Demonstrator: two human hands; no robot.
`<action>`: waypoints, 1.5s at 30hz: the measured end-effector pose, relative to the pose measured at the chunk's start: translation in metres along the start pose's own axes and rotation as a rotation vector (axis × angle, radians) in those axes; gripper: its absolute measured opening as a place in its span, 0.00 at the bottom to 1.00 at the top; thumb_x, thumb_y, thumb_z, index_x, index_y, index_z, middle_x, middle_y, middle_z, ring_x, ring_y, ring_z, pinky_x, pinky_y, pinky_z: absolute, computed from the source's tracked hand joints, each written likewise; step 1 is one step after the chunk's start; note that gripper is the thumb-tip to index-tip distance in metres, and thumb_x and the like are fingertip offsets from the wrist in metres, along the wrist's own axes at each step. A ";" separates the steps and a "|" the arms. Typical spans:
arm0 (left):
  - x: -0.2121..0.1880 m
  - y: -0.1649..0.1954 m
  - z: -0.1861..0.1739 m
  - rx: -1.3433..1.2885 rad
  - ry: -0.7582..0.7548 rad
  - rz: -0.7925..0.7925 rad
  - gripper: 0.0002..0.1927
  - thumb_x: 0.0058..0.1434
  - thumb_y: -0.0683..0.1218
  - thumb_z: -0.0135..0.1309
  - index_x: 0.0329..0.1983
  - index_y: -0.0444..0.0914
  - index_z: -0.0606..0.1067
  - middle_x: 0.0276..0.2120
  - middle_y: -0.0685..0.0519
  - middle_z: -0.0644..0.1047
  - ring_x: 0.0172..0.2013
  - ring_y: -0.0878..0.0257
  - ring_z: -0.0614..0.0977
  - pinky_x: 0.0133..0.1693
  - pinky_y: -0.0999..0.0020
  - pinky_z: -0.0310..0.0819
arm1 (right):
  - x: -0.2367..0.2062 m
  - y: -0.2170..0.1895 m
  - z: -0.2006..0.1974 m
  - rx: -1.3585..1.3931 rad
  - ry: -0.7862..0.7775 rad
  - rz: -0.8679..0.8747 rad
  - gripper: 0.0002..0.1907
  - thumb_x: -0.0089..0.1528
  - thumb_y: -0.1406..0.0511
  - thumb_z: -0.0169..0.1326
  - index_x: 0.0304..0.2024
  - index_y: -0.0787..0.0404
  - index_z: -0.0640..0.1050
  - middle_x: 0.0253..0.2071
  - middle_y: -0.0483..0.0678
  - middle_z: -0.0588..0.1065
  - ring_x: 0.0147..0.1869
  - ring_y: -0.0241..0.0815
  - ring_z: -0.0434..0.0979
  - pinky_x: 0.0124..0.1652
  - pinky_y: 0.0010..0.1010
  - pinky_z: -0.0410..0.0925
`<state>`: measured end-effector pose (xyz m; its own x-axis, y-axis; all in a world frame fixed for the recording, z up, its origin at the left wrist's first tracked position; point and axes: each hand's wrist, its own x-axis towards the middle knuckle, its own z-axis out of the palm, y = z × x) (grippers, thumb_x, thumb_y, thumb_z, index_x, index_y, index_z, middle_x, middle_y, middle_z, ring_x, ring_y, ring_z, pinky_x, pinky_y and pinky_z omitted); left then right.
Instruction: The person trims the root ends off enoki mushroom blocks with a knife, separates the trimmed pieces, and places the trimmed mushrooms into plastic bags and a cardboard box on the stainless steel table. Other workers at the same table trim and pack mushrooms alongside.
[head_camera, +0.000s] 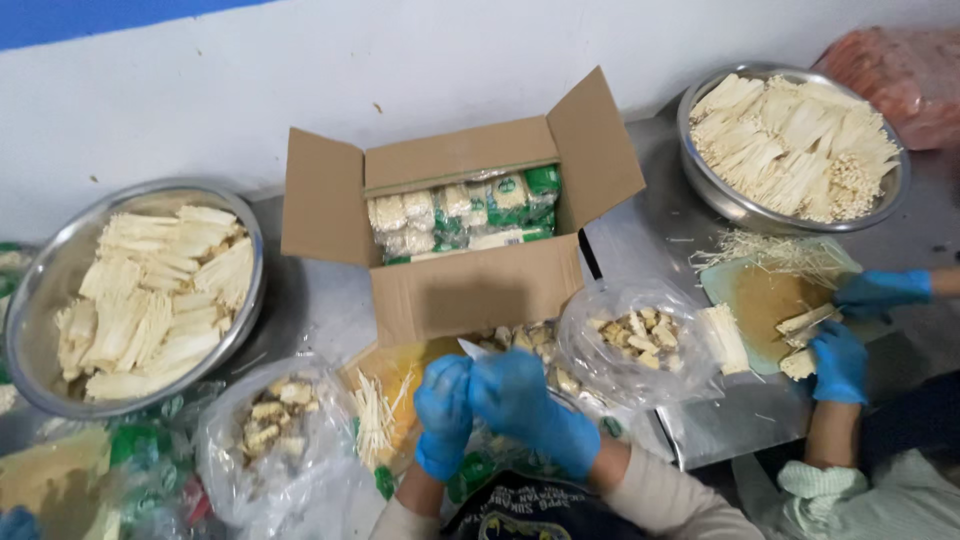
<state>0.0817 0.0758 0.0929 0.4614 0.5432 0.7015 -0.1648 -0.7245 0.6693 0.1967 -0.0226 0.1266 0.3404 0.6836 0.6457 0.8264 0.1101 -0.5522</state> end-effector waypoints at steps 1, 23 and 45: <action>0.006 0.003 -0.002 -0.054 0.049 -0.075 0.07 0.65 0.34 0.50 0.41 0.36 0.78 0.41 0.46 0.79 0.41 0.52 0.81 0.45 0.61 0.77 | 0.003 0.011 0.000 -0.009 0.006 0.081 0.10 0.57 0.66 0.55 0.22 0.59 0.72 0.23 0.55 0.71 0.26 0.58 0.72 0.28 0.47 0.62; 0.037 -0.011 -0.043 -0.247 0.114 -0.623 0.10 0.71 0.42 0.48 0.44 0.33 0.79 0.35 0.53 0.80 0.36 0.68 0.78 0.40 0.71 0.73 | -0.011 0.006 -0.017 0.628 -0.604 0.363 0.55 0.57 0.55 0.66 0.77 0.61 0.50 0.75 0.57 0.55 0.76 0.49 0.55 0.67 0.39 0.54; 0.006 -0.009 -0.023 -0.571 -0.062 -0.795 0.07 0.67 0.40 0.51 0.43 0.33 0.78 0.45 0.52 0.81 0.43 0.67 0.80 0.48 0.72 0.75 | 0.025 -0.019 0.002 0.148 0.040 0.241 0.18 0.53 0.62 0.69 0.42 0.60 0.78 0.37 0.50 0.76 0.39 0.49 0.80 0.38 0.36 0.73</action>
<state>0.0664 0.0951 0.0967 0.6628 0.7488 -0.0083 -0.1758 0.1663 0.9703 0.1884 -0.0058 0.1526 0.5388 0.6744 0.5049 0.6462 0.0537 -0.7613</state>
